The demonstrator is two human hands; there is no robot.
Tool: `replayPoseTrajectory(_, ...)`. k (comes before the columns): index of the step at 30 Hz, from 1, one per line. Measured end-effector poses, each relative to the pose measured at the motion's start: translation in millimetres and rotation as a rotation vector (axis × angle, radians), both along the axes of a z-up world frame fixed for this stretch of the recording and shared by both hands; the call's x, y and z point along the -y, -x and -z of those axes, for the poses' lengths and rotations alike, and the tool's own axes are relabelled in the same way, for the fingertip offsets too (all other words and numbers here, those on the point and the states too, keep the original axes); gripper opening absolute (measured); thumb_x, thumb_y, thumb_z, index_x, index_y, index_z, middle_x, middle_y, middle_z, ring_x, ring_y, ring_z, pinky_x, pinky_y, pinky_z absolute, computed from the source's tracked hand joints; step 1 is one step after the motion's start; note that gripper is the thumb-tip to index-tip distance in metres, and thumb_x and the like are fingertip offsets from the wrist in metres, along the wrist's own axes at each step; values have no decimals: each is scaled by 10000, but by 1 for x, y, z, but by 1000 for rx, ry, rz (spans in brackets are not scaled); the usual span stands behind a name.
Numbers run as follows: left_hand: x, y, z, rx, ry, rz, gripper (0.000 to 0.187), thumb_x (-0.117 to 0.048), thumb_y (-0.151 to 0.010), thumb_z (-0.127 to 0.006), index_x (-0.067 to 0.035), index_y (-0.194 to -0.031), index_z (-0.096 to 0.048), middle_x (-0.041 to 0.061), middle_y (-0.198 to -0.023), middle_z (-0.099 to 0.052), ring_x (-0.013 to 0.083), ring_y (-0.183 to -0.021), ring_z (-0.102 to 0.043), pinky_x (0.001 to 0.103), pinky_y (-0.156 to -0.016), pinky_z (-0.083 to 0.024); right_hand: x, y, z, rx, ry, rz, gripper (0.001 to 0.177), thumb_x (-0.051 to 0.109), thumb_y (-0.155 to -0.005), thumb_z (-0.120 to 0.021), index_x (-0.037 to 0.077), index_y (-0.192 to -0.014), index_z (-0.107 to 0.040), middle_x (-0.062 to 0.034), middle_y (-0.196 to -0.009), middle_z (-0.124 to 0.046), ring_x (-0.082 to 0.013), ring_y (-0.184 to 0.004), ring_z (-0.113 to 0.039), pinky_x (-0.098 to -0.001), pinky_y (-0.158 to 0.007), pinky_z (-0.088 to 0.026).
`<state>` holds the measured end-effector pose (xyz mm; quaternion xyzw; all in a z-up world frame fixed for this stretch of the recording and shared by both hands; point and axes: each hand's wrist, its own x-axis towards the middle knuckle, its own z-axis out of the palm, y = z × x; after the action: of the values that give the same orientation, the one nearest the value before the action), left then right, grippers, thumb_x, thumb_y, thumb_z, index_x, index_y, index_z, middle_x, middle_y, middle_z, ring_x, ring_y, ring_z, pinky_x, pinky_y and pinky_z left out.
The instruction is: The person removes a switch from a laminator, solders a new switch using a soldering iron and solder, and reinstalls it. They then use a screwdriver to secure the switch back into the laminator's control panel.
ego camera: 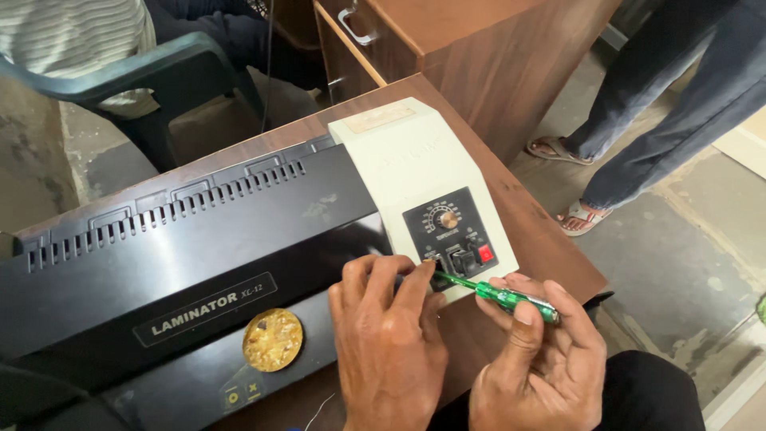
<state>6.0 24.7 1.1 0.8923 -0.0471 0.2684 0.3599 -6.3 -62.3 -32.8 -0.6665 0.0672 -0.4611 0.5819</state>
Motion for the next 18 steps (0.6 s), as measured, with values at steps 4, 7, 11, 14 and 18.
replayPoseTrajectory(4,5,-1,1,-32,-25,-26,352,-56,-696,-809,-47,-1045,-770,72,-1042,-677,318,-1076,-584,458,-878,-421,1,0,-2,-26,-18,21,247,-35,-1091,-572,-154,-1291,-489,-301,-1103,-687,-330,-1043,-754,-415,-855,-660)
replayPoseTrajectory(7,7,-1,3,-33,-45,-40,340,-54,-696,-809,-56,-1035,-772,63,-1037,-676,310,-1074,-586,460,-881,-421,1,-1,-4,-21,-74,24,248,-24,-1080,-578,-154,-1271,-486,-299,-1095,-686,-329,-1018,-757,-414,-837,-662)
replayPoseTrajectory(11,9,-1,4,-11,-65,-46,328,-62,-702,-806,-56,-1028,-769,59,-1043,-665,310,-1080,-587,462,-880,-416,2,-2,-6,-42,-106,31,244,-23,-1074,-572,-154,-1258,-481,-300,-1086,-686,-328,-1005,-760,-412,-831,-663)
replayPoseTrajectory(14,9,-1,5,3,-98,-35,314,-70,-715,-799,-55,-1027,-769,59,-1041,-646,312,-1080,-587,464,-875,-410,3,-2,-5,-49,-114,33,244,-21,-1070,-568,-151,-1253,-473,-300,-1081,-686,-325,-993,-760,-411,-822,-663)
replayPoseTrajectory(18,10,0,5,10,-139,-12,343,-40,-703,-768,-57,-1045,-780,64,-1043,-624,312,-1094,-579,465,-873,-403,5,-3,-3,-35,-118,20,239,-23,-1071,-561,-149,-1252,-469,-300,-1076,-682,-326,-989,-759,-411,-814,-664)
